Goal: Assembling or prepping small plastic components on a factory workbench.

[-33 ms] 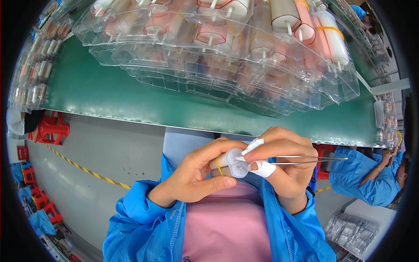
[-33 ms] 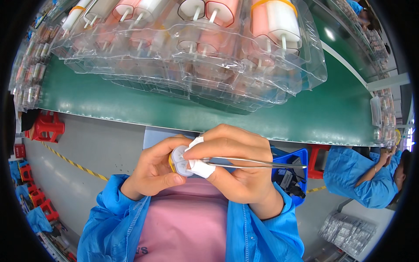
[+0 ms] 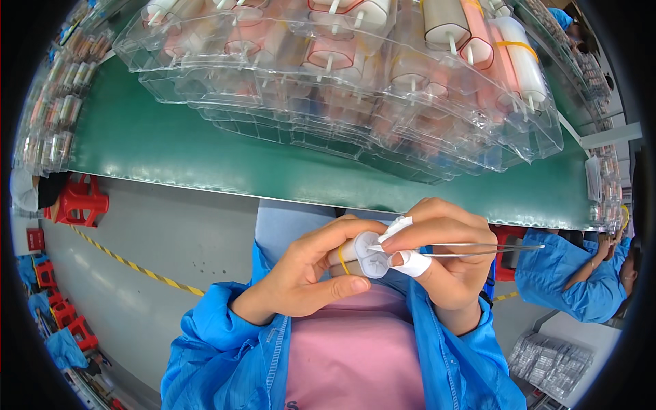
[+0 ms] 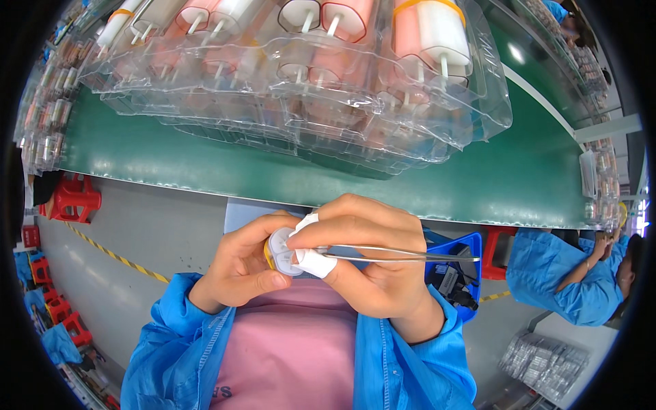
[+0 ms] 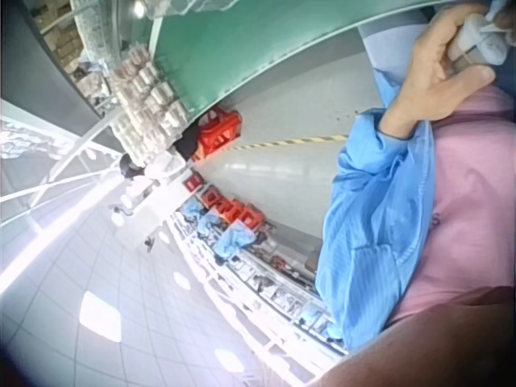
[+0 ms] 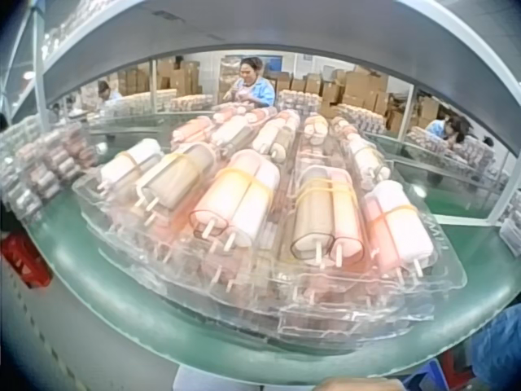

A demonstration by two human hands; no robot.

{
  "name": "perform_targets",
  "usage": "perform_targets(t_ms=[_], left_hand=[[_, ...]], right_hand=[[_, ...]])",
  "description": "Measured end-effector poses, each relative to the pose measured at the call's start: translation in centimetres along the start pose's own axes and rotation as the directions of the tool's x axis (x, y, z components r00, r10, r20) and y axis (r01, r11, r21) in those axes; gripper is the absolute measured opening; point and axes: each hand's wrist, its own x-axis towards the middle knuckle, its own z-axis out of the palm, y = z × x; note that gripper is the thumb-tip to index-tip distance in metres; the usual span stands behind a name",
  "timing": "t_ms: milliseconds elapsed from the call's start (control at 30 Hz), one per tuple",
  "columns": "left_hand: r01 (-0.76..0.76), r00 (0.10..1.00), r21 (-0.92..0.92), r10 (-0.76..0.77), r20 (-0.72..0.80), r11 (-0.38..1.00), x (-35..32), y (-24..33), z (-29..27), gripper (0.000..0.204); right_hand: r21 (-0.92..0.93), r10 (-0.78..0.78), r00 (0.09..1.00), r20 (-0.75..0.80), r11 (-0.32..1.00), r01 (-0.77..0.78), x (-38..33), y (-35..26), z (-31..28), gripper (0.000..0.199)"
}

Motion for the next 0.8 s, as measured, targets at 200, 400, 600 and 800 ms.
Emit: perform_targets(t_ms=[200, 400, 600, 800], left_hand=[[-0.025, 0.999, 0.132, 0.029, -0.026, 0.991, 0.3, 0.3, 0.3, 0.049], [-0.078, 0.997, 0.3, 0.083, -0.003, 0.951, 0.5, 0.1, 0.0, 0.049], [-0.029, 0.998, 0.137, 0.035, -0.046, 0.99, 0.4, -0.1, 0.3, 0.049], [0.043, 0.998, 0.046, -0.041, -0.04, 0.998, 0.5, 0.8, 0.4, 0.051]], right_hand=[[-0.036, -0.006, 1.0, 0.021, 0.999, 0.007, 0.1, -0.1, -0.2, 0.013], [-0.067, 0.008, 0.997, 0.079, 0.998, -0.003, 0.4, -0.2, -0.5, 0.013], [0.068, -0.009, 0.997, -0.081, 0.998, 0.015, 0.5, -0.1, -0.4, 0.013], [0.385, 0.201, 0.945, -0.258, 0.919, -0.09, -1.4, 0.3, 0.0, 0.026]])
